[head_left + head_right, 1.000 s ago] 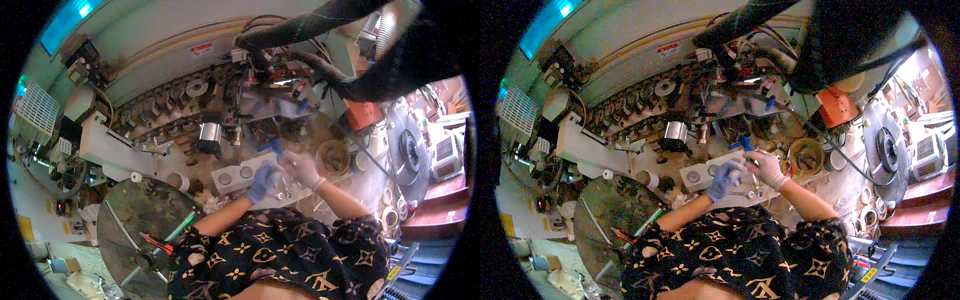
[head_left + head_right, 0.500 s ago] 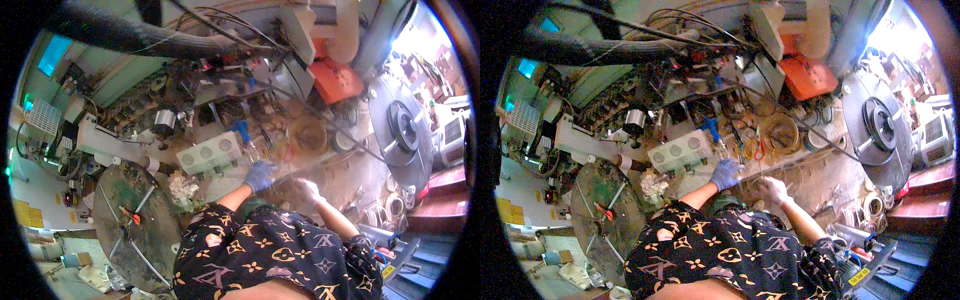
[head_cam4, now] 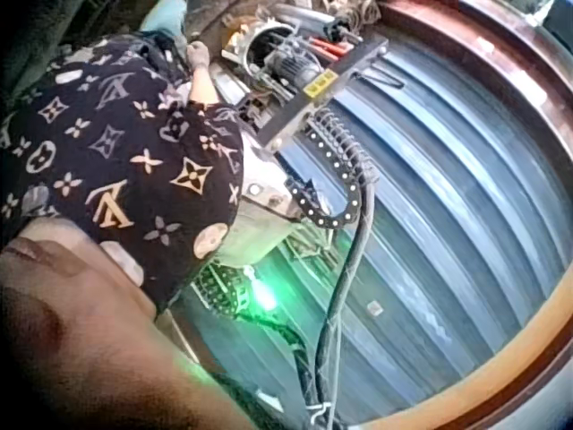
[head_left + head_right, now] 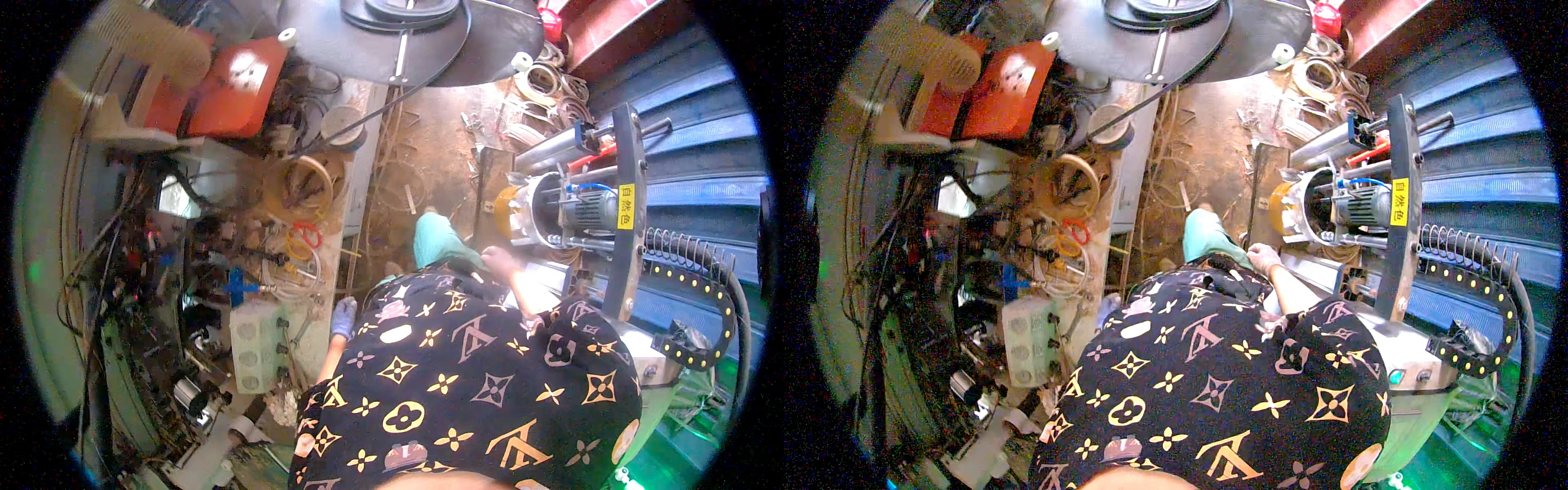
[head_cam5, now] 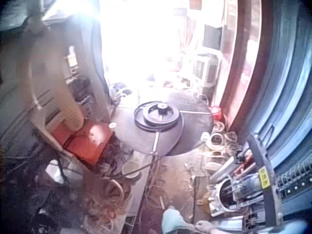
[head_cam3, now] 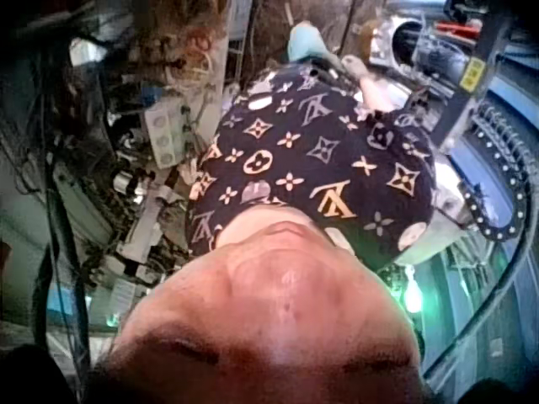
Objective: The person picks up and stacks multiple grey wood panels and thin strips in a workshop. They move the panels to a workbench and then to a machine, placing them on the machine's conveyor belt. The person also adjusts a component on the machine using a wrench.
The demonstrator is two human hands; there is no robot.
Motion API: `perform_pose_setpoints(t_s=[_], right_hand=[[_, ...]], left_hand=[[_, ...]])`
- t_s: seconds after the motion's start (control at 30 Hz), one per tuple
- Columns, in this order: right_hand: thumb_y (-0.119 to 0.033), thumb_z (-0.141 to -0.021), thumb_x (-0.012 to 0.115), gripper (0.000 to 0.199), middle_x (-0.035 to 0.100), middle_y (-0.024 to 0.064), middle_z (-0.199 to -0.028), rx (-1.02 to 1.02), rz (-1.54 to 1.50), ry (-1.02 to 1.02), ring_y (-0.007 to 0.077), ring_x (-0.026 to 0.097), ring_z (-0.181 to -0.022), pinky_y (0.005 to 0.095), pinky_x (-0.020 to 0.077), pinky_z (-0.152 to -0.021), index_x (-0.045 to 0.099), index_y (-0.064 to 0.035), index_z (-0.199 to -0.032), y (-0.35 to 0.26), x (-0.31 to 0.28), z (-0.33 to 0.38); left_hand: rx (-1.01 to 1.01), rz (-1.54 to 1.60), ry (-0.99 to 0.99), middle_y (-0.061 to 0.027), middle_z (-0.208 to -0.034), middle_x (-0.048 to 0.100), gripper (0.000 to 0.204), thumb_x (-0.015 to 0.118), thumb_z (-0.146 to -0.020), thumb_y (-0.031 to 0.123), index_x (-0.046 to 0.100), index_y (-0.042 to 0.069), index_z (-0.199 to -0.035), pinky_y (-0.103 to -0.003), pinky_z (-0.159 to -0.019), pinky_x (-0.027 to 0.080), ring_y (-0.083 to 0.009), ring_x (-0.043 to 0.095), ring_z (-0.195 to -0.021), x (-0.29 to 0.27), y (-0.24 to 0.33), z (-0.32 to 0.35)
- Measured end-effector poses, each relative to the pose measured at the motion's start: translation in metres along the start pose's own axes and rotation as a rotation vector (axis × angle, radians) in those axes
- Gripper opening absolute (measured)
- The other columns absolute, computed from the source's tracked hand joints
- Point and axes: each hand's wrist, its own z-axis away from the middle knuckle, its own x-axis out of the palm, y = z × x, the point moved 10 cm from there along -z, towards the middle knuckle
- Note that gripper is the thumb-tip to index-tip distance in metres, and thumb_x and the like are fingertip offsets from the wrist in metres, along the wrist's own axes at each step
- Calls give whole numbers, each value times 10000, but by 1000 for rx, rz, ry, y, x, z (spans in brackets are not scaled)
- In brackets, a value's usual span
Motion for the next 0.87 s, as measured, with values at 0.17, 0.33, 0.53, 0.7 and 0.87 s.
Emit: perform_pose_setpoints(t_s=[0.17,0.33,0.53,0.7,0.87], right_hand=[[-253,-781,554,277,641,133,-990,368,-388,5,266,597,-961,342,447,-839,645,-107,-998,30,-98,-75],[-259,-777,566,296,637,136,-987,65,-136,22,293,586,-968,355,447,-847,628,-86,-1009,23,-159,-120],[-279,-785,490,277,635,163,-914,106,-217,37,314,600,-891,392,459,-792,655,-69,-857,141,-342,-260],[-247,-776,514,225,636,158,-878,22,-62,88,334,593,-847,394,461,-763,639,-98,-890,190,-426,-303],[-339,-758,522,316,628,145,-1014,0,135,-131,294,585,-945,374,443,-830,664,-122,-939,250,-405,-376]], left_hand=[[218,235,-32,-78,-1078,606,293,548,-879,129,548,18,-1150,-285,-898,424,-158,545,-1004,4,211,-92],[453,574,-131,-72,-1084,587,324,562,-851,122,532,-14,-1144,-283,-890,413,-150,545,-978,-3,423,-66],[890,391,-80,-71,-1018,595,346,640,-788,159,559,38,-1101,-276,-796,452,-137,557,-913,98,692,-124],[1015,-54,76,-99,-980,604,329,687,-674,180,619,99,-985,-388,-800,471,-295,579,-907,129,795,-146],[894,-273,80,-98,-1109,549,435,678,-686,283,592,132,-1085,-390,-898,421,-282,510,-1050,157,809,-198]])
